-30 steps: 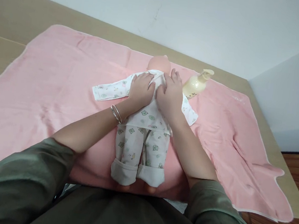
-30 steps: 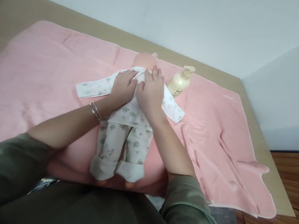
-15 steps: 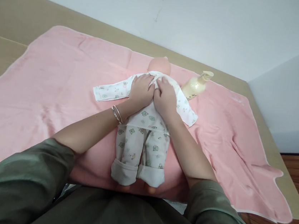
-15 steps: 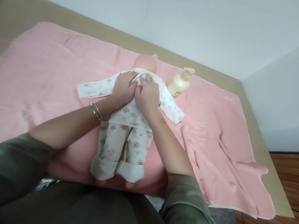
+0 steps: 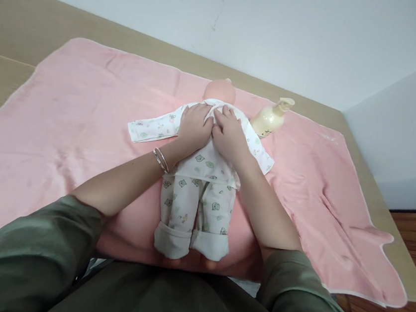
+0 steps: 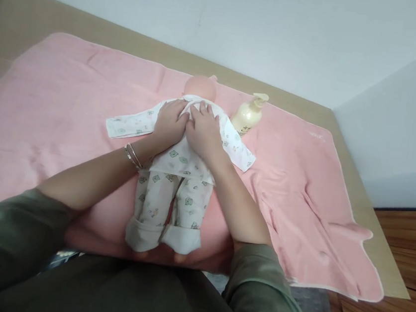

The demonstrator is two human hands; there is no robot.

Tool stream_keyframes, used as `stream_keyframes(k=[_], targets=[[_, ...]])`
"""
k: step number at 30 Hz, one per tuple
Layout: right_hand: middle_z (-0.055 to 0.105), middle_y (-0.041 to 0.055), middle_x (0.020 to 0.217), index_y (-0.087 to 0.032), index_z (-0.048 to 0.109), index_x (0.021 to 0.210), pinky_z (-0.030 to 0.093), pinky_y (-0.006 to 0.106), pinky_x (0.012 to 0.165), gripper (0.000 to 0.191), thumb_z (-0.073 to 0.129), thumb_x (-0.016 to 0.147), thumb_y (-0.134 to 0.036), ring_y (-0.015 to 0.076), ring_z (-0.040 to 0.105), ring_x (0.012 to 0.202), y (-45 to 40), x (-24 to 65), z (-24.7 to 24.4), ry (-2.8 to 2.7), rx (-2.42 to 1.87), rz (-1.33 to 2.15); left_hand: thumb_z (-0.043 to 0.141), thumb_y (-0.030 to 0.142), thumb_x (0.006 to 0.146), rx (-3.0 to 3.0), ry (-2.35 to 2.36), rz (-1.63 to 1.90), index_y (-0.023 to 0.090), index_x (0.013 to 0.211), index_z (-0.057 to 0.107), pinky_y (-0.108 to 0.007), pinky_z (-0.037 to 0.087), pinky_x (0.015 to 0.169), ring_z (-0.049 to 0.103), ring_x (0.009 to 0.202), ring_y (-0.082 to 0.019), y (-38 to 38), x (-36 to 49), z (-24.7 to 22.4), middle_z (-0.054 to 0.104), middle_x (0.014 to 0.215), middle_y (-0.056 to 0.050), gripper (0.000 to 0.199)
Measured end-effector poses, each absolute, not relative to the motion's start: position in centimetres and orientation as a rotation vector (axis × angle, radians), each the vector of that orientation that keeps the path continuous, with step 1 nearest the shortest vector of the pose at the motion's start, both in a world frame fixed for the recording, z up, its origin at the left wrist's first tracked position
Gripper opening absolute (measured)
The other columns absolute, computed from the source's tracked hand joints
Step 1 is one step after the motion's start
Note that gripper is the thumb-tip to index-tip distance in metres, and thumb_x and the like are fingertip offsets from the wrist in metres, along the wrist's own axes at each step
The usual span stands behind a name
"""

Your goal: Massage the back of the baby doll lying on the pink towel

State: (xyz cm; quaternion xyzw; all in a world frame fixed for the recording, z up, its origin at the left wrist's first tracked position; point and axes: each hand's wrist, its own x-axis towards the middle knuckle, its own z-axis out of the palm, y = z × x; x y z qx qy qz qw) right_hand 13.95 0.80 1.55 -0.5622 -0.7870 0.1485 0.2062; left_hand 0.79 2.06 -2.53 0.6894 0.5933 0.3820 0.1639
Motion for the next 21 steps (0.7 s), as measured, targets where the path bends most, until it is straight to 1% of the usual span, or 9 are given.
stream_keyframes(k=[3, 5, 10, 11, 13, 15, 16, 18, 21], targets=[[0.039, 0.0025, 0.173, -0.026, 0.056, 0.152, 0.022, 0.065, 0.137, 0.057, 0.046, 0.097, -0.021, 0.0313, 0.026, 0.166, 0.7, 14.6, 2.4, -2.116, -1.476, 0.375, 0.040, 0.025, 0.095, 1.974, 1.689, 1.125, 0.026, 0.126, 0.067, -0.056, 0.036, 0.130, 0.058, 0.140, -0.030, 2.0, 0.8, -2.6, 0.069, 0.142, -0.009, 0.042], [0.037, 0.0022, 0.174, -0.026, 0.054, 0.153, 0.021, 0.062, 0.138, 0.057, 0.044, 0.097, -0.020, 0.0287, 0.024, 0.167, 0.6, 14.7, 2.5, -2.074, -1.477, 0.328, 0.041, 0.026, 0.094, 1.976, 1.685, 1.135, 0.026, 0.125, 0.068, -0.057, 0.036, 0.130, 0.059, 0.139, -0.030, 2.0, 0.8, -2.6, 0.070, 0.141, -0.009, 0.041], [0.031, 0.0105, 0.176, -0.018, 0.053, 0.154, 0.020, 0.069, 0.135, 0.059, 0.044, 0.096, -0.019, 0.0366, 0.022, 0.167, 0.9, 13.9, 1.1, -2.151, -1.592, 0.389, 0.040, 0.027, 0.095, 1.956, 1.681, 1.125, 0.024, 0.128, 0.068, -0.054, 0.035, 0.130, 0.059, 0.139, -0.030, 2.1, 0.7, -2.6, 0.069, 0.143, -0.011, 0.043], [0.030, 0.0099, 0.177, -0.018, 0.051, 0.156, 0.020, 0.068, 0.136, 0.061, 0.044, 0.096, -0.020, 0.0362, 0.020, 0.168, 1.0, 13.9, 0.9, -2.135, -1.579, 0.385, 0.040, 0.027, 0.095, 1.960, 1.682, 1.121, 0.024, 0.129, 0.068, -0.054, 0.035, 0.130, 0.059, 0.139, -0.030, 2.0, 0.7, -2.6, 0.069, 0.143, -0.011, 0.043], [0.026, 0.0058, 0.179, -0.022, 0.046, 0.159, 0.020, 0.066, 0.136, 0.064, 0.044, 0.095, -0.021, 0.0334, 0.015, 0.169, 1.1, 14.2, 0.7, -2.064, -1.519, 0.343, 0.040, 0.027, 0.094, 1.968, 1.681, 1.112, 0.023, 0.130, 0.067, -0.055, 0.035, 0.130, 0.058, 0.139, -0.031, 2.0, 0.7, -2.4, 0.068, 0.143, -0.011, 0.045], [0.023, 0.0024, 0.180, -0.027, 0.040, 0.162, 0.019, 0.067, 0.136, 0.067, 0.042, 0.095, -0.022, 0.0312, 0.011, 0.170, 1.2, 14.4, 0.7, -2.003, -1.487, 0.292, 0.039, 0.027, 0.094, 1.968, 1.679, 1.100, 0.023, 0.131, 0.067, -0.057, 0.035, 0.130, 0.057, 0.140, -0.032, 1.9, 0.7, -2.3, 0.067, 0.144, -0.012, 0.046], [0.022, 0.0021, 0.180, -0.027, 0.038, 0.163, 0.019, 0.067, 0.136, 0.068, 0.041, 0.095, -0.022, 0.0309, 0.010, 0.170, 1.2, 14.5, 0.7, -1.994, -1.494, 0.275, 0.039, 0.027, 0.094, 1.966, 1.676, 1.094, 0.023, 0.131, 0.066, -0.058, 0.034, 0.131, 0.056, 0.141, -0.032, 1.9, 0.8, -2.3, 0.067, 0.145, -0.012, 0.047], [0.021, 0.0055, 0.180, -0.023, 0.036, 0.164, 0.019, 0.066, 0.137, 0.068, 0.041, 0.095, -0.022, 0.0319, 0.010, 0.170, 1.2, 14.3, 0.5, -2.019, -1.545, 0.278, 0.039, 0.027, 0.094, 1.958, 1.674, 1.090, 0.023, 0.131, 0.066, -0.059, 0.032, 0.131, 0.055, 0.142, -0.033, 1.9, 0.8, -2.2, 0.066, 0.146, -0.012, 0.047], [0.027, 0.0133, 0.178, -0.013, 0.041, 0.161, 0.019, 0.062, 0.138, 0.066, 0.042, 0.096, -0.023, 0.0343, 0.016, 0.169, 1.2, 13.8, 0.0, -2.070, -1.621, 0.325, 0.038, 0.028, 0.095, 1.950, 1.671, 1.093, 0.023, 0.133, 0.066, -0.059, 0.029, 0.133, 0.054, 0.144, -0.032, 1.9, 0.8, -2.3, 0.065, 0.148, -0.012, 0.048]])
